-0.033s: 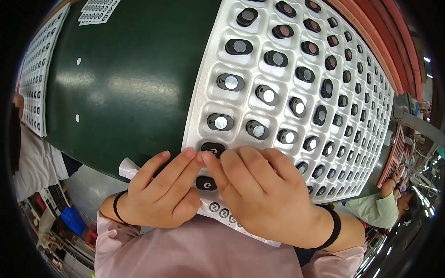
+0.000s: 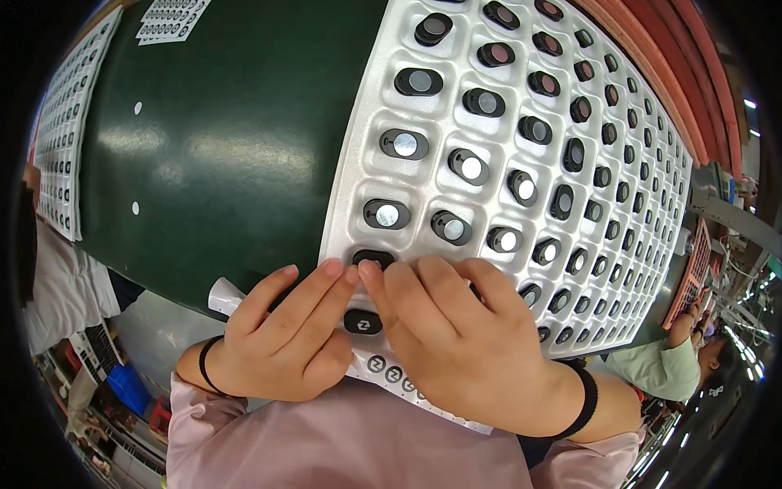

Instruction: Sorting small electronic components into trays and organizing them on a production line.

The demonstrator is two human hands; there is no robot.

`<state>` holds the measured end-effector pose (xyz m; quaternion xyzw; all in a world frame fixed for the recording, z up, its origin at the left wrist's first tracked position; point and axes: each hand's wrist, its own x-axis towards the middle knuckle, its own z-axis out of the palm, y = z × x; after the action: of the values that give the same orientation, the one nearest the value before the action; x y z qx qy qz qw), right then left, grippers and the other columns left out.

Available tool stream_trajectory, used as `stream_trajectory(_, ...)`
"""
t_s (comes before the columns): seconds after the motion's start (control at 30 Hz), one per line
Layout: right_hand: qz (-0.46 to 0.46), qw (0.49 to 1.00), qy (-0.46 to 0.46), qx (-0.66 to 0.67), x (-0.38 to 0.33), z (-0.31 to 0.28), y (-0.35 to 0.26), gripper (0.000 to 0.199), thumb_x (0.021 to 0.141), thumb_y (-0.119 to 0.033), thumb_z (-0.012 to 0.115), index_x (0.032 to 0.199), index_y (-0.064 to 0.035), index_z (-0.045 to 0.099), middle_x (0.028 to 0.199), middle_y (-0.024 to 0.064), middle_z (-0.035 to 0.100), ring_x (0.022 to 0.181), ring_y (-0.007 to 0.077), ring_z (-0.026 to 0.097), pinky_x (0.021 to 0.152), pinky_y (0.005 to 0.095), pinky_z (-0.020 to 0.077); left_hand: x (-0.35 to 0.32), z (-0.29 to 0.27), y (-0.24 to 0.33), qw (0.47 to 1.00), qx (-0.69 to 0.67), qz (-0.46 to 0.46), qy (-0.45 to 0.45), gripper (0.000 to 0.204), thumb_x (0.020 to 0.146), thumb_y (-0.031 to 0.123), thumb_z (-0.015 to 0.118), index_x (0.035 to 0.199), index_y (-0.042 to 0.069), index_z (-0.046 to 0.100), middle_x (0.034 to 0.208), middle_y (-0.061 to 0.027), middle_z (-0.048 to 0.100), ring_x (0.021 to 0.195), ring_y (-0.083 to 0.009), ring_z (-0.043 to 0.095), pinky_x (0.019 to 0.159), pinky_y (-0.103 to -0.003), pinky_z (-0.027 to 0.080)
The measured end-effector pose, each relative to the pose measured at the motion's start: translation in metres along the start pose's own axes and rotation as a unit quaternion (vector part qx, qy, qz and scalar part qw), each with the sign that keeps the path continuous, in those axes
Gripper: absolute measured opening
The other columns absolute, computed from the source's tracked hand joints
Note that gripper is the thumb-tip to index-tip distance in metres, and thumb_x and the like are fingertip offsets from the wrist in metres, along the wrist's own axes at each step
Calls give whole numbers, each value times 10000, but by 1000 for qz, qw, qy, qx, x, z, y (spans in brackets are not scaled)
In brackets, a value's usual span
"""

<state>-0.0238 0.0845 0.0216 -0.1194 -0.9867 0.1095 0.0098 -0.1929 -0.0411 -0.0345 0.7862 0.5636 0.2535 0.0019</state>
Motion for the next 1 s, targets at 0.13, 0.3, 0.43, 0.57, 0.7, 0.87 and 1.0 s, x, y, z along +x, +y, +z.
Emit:
stream_trajectory(0.13, 27, 999, -20, 21, 3, -3, -2, 417, 725, -67, 635, 1131, 15, 687, 1028, 78, 573, 937, 241, 577, 792, 374, 456, 3, -2, 1, 1000, -2, -3, -3, 185, 888, 195, 529, 740, 110, 458, 1110, -160, 692, 1128, -263, 637, 922, -412, 495)
stream_trajectory(0.3, 45, 991, -17, 128, -9, -6, 13, 404, 721, 2, 643, 1122, -6, 692, 1053, 89, 593, 952, 257, 587, 830, 388, 453, 7, -10, 8, 1000, -8, -13, -13, 166, 845, 178, 563, 724, 96, 484, 1116, -179, 677, 1125, -284, 626, 919, -415, 495)
stream_trajectory(0.43, 51, 975, 60, 206, -30, -23, 12, 393, 714, 15, 686, 1105, -23, 679, 1062, 103, 602, 951, 272, 593, 827, 395, 459, 6, -23, 22, 999, -8, -33, 8, 160, 768, 193, 635, 753, 81, 521, 1078, -162, 666, 1043, -305, 630, 849, -417, 497)
stream_trajectory(0.57, 109, 937, 18, 330, -62, -39, -11, 374, 700, 0, 755, 1058, -29, 652, 1045, 112, 605, 936, 282, 594, 802, 387, 475, 3, -31, 47, 998, -17, -57, 20, 195, 726, 204, 682, 800, 67, 565, 966, -120, 638, 904, -303, 618, 760, -409, 483)
stream_trajectory(0.7, 127, 925, 20, 357, -82, -40, -33, 360, 703, 7, 782, 1022, -35, 621, 1014, 123, 609, 906, 292, 596, 754, 371, 486, 7, -33, 69, 997, -30, -62, 17, 229, 715, 204, 703, 862, 55, 610, 883, -91, 601, 786, -277, 589, 690, -395, 458)
stream_trajectory(0.87, 148, 924, 60, 348, -109, -19, -31, 358, 699, 17, 789, 1007, -34, 616, 981, 128, 608, 873, 295, 596, 723, 360, 489, 15, -34, 87, 994, -72, -72, -33, 298, 708, 228, 737, 935, 56, 649, 870, -80, 602, 716, -251, 577, 645, -375, 447)
stream_trajectory(1.0, 126, 924, 126, 338, -123, -12, -33, 344, 699, 25, 784, 993, -35, 615, 949, 125, 603, 835, 286, 595, 708, 361, 484, 22, -26, 98, 994, -99, -28, 27, 334, 701, 255, 763, 959, 68, 666, 852, -59, 609, 711, -234, 578, 617, -360, 432)
